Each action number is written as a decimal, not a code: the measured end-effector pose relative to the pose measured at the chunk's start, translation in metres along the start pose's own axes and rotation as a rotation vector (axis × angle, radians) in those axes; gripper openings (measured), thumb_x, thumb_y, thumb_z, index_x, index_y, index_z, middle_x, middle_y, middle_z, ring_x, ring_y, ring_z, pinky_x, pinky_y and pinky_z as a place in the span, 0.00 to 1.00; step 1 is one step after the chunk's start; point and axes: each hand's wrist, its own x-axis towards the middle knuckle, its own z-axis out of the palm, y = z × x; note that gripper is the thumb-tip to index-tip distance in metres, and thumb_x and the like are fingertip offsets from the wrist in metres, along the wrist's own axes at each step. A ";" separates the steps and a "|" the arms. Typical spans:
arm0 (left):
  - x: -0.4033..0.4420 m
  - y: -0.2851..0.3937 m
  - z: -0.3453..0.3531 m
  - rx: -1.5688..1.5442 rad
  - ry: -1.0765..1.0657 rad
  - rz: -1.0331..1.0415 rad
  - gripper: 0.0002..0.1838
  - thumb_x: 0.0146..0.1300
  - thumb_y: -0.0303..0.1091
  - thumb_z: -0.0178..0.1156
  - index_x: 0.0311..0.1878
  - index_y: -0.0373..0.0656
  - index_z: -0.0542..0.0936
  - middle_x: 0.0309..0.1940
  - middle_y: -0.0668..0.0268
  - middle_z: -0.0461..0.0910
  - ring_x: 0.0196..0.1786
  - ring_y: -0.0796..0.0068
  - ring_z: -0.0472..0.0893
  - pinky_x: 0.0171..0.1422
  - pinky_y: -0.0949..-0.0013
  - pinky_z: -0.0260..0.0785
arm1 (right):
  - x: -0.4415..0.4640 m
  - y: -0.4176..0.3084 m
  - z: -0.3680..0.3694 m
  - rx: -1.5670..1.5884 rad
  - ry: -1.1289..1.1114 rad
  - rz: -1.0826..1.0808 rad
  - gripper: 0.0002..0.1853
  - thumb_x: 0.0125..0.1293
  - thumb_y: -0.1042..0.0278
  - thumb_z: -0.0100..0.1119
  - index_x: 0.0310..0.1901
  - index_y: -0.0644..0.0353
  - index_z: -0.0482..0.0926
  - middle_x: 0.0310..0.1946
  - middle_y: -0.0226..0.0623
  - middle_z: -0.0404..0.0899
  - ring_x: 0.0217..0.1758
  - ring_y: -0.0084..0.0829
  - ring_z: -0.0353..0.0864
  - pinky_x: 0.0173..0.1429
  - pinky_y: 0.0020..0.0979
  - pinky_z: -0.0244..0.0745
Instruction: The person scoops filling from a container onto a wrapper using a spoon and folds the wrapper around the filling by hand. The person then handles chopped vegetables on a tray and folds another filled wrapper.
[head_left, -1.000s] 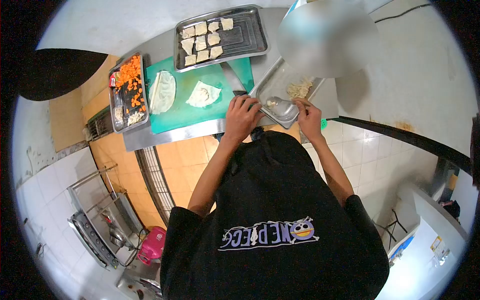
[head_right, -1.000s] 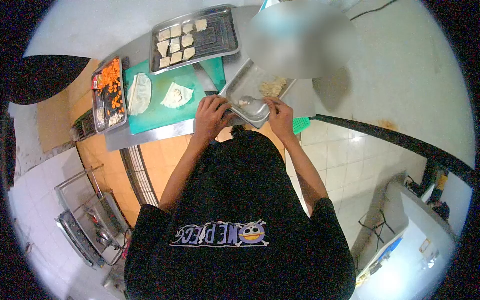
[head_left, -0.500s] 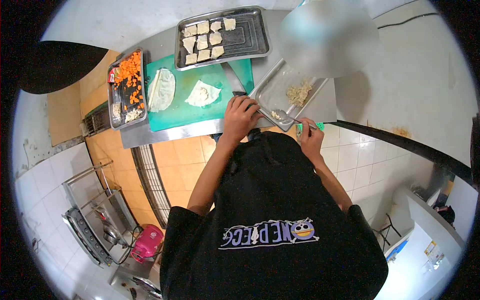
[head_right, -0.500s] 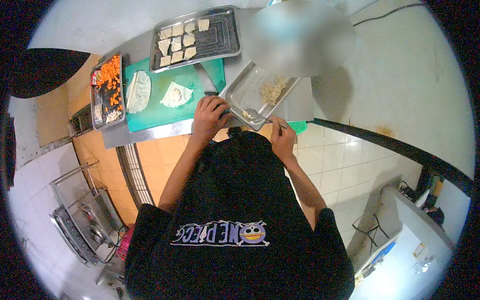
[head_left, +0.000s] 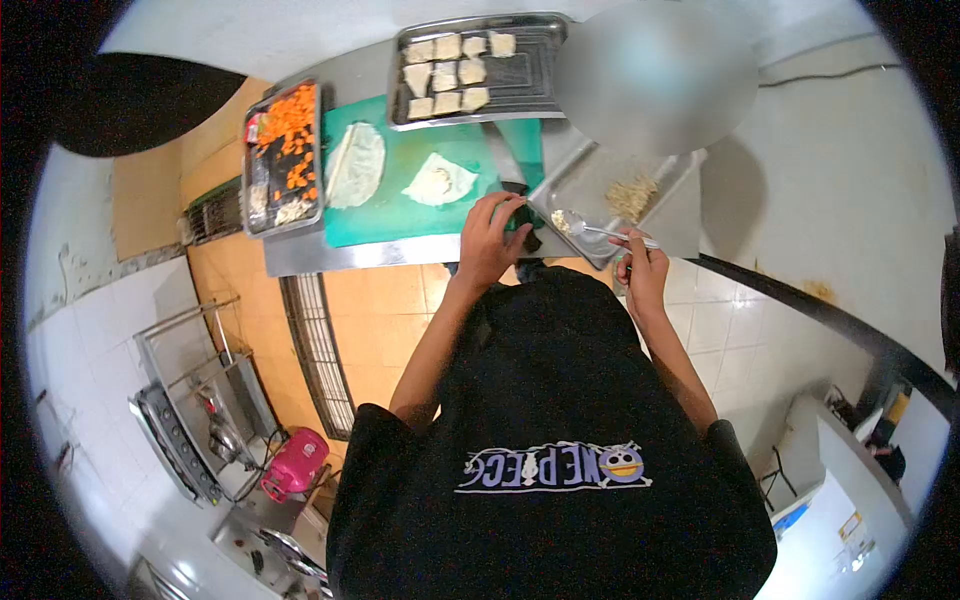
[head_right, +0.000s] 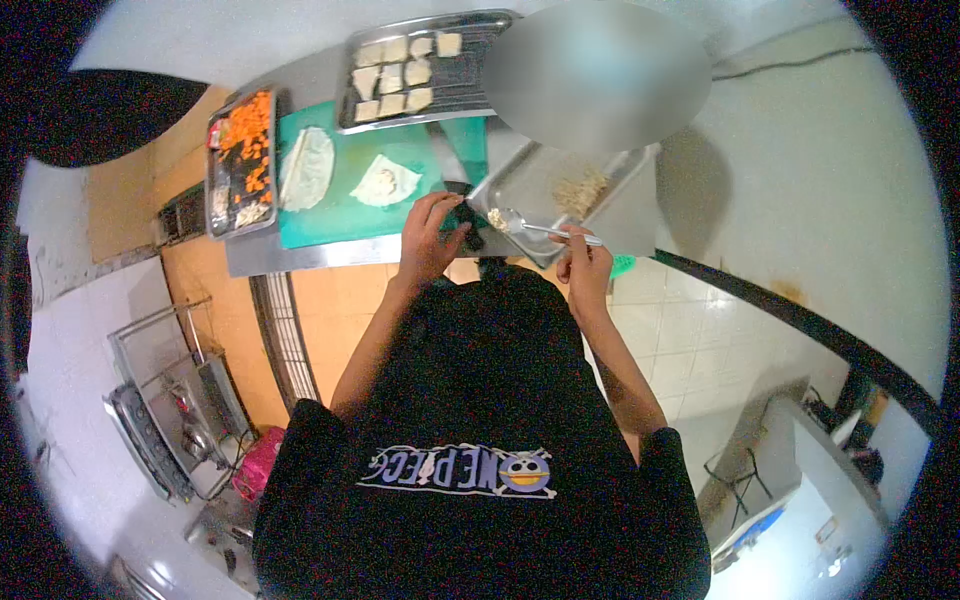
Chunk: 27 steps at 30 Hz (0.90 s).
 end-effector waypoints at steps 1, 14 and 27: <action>-0.007 -0.010 -0.004 -0.018 0.033 -0.022 0.25 0.60 0.30 0.76 0.60 0.41 0.81 0.56 0.54 0.82 0.60 0.49 0.80 0.64 0.52 0.74 | 0.000 -0.005 0.014 0.003 -0.024 0.005 0.19 0.82 0.56 0.58 0.56 0.67 0.84 0.46 0.43 0.90 0.19 0.16 0.69 0.22 0.21 0.59; -0.016 -0.064 -0.078 0.001 0.098 -0.230 0.34 0.55 0.39 0.83 0.64 0.42 0.80 0.59 0.53 0.82 0.58 0.52 0.83 0.63 0.54 0.77 | 0.013 -0.001 0.153 -0.160 -0.239 -0.071 0.18 0.81 0.57 0.60 0.58 0.64 0.86 0.44 0.37 0.93 0.23 0.17 0.80 0.22 0.22 0.67; -0.001 -0.104 -0.101 0.023 0.013 -0.052 0.24 0.59 0.41 0.79 0.56 0.45 0.85 0.52 0.58 0.84 0.57 0.52 0.82 0.61 0.54 0.75 | 0.002 0.020 0.192 -0.171 -0.140 -0.108 0.17 0.82 0.59 0.58 0.57 0.65 0.86 0.45 0.39 0.93 0.22 0.19 0.81 0.20 0.22 0.66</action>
